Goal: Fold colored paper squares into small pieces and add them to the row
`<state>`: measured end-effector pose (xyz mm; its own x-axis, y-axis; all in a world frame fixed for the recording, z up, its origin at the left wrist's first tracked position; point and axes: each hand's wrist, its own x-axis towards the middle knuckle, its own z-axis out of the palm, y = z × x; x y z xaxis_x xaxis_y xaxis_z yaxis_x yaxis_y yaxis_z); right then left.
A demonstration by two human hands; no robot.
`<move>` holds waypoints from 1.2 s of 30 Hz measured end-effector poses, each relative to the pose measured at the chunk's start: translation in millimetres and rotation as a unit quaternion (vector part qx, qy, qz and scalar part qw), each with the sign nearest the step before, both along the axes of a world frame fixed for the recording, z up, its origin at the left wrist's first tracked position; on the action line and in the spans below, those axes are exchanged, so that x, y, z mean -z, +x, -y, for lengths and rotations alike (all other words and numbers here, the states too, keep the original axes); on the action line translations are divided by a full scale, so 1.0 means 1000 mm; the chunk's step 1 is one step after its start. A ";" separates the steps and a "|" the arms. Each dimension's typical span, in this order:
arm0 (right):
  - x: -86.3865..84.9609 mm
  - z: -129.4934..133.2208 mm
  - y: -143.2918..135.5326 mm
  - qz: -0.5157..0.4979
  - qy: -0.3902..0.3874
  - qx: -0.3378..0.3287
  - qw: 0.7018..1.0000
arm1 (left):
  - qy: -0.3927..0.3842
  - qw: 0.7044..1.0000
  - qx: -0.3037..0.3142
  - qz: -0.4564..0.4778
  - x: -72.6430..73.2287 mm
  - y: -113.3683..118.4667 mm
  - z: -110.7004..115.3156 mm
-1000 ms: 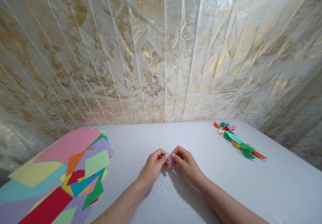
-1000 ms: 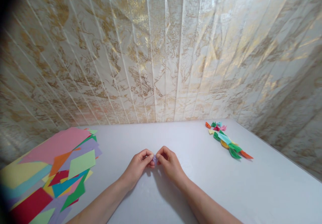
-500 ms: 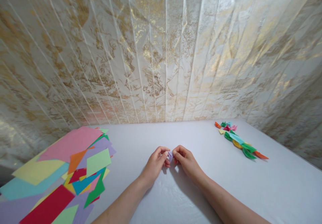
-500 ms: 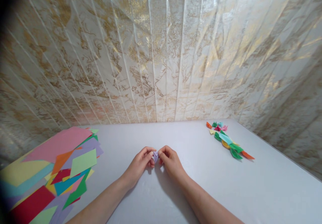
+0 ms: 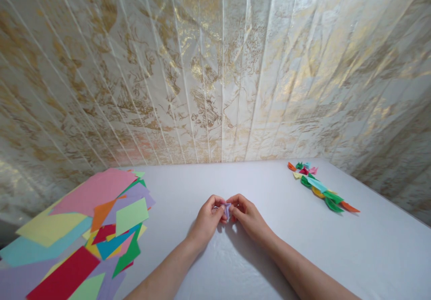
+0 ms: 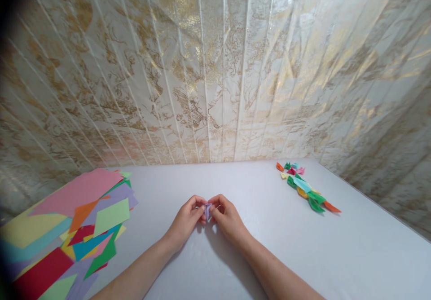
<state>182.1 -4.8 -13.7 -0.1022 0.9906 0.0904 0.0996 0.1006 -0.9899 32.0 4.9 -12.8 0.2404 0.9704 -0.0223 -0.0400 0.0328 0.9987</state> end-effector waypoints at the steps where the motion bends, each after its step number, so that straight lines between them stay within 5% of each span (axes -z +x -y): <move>1: 0.001 0.000 0.000 0.005 0.002 0.001 1.000 | -0.003 1.000 -0.003 0.000 0.000 0.000 0.000; 21: 0.007 -0.002 0.003 0.010 0.022 0.029 0.999 | -0.045 0.998 0.023 0.036 -0.004 -0.003 -0.001; 29: -0.002 0.013 -0.003 0.214 0.160 0.050 0.962 | -0.056 0.995 -0.058 0.064 0.005 -0.001 -0.004; 36: -0.001 0.016 -0.003 0.277 0.126 0.056 0.951 | -0.050 0.995 -0.067 0.055 0.003 0.000 -0.003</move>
